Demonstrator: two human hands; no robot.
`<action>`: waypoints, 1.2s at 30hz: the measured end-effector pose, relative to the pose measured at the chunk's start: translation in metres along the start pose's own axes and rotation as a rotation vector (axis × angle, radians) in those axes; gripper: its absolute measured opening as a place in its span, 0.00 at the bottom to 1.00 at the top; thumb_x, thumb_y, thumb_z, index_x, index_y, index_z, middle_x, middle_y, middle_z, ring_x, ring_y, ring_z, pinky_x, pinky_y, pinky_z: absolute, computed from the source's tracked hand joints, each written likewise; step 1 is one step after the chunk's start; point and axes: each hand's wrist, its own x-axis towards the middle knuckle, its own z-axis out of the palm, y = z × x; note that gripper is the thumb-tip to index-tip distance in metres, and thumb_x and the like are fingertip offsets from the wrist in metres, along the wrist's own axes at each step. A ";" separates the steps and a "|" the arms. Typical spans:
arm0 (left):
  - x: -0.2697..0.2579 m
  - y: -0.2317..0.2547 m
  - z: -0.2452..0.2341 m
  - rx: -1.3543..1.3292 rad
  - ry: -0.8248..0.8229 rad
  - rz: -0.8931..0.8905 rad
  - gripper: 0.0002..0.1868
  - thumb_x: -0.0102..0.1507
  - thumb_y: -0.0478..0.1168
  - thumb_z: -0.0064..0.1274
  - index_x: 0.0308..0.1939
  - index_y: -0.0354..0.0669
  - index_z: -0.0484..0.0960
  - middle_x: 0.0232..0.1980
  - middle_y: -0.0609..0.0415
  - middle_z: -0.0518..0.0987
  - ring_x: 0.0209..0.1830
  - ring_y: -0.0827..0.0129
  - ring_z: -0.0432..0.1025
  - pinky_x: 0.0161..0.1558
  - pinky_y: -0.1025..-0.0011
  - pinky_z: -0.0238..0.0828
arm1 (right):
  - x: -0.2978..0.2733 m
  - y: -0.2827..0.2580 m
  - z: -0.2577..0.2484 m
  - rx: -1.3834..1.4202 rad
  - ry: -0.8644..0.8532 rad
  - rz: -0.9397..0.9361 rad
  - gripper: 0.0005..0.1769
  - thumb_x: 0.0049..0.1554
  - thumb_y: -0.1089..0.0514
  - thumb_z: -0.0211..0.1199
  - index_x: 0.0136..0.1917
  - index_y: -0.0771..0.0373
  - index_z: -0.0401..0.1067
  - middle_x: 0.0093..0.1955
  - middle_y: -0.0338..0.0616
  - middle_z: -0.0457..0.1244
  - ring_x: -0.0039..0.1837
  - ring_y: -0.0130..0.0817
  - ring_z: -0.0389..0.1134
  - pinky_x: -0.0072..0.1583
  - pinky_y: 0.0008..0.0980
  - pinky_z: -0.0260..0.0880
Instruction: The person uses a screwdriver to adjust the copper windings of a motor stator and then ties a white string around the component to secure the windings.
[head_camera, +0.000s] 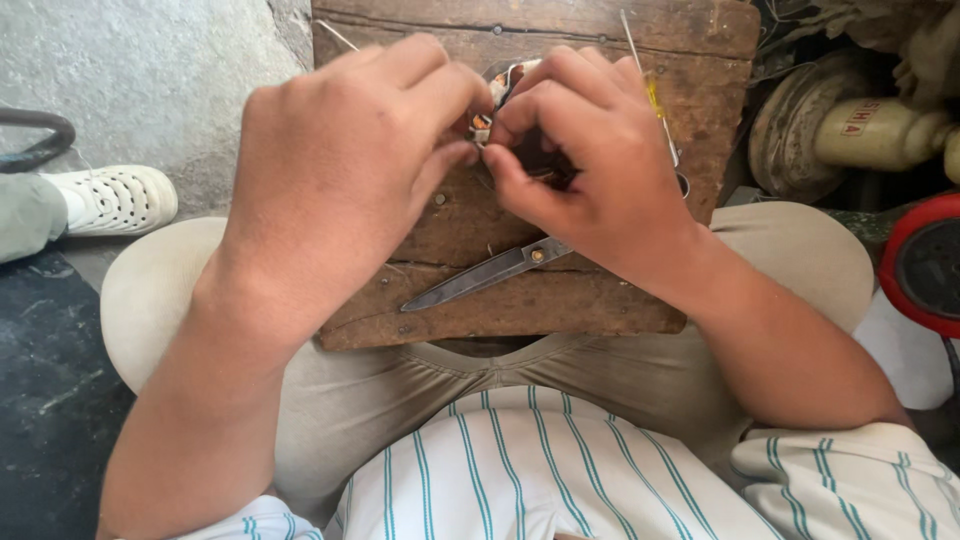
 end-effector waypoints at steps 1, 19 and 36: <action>0.002 0.000 0.001 -0.018 -0.031 -0.005 0.11 0.59 0.42 0.67 0.43 0.47 0.84 0.39 0.58 0.79 0.38 0.62 0.77 0.32 0.63 0.73 | -0.001 0.001 -0.003 0.206 -0.021 0.133 0.07 0.58 0.64 0.68 0.46 0.63 0.70 0.49 0.39 0.62 0.48 0.31 0.63 0.50 0.32 0.64; 0.007 -0.032 0.000 -1.019 -0.426 -0.219 0.25 0.76 0.52 0.37 0.27 0.46 0.71 0.38 0.57 0.65 0.39 0.68 0.62 0.43 0.71 0.64 | 0.012 0.022 -0.021 -0.110 -0.214 -0.105 0.09 0.62 0.55 0.73 0.51 0.57 0.75 0.48 0.37 0.65 0.50 0.37 0.62 0.55 0.38 0.54; -0.035 -0.079 -0.008 -0.654 0.171 -0.406 0.15 0.75 0.48 0.50 0.43 0.39 0.70 0.42 0.53 0.71 0.41 0.65 0.68 0.43 0.69 0.66 | 0.007 0.020 -0.006 -0.142 -0.153 -0.083 0.10 0.55 0.56 0.76 0.46 0.53 0.75 0.43 0.32 0.64 0.47 0.35 0.60 0.54 0.40 0.52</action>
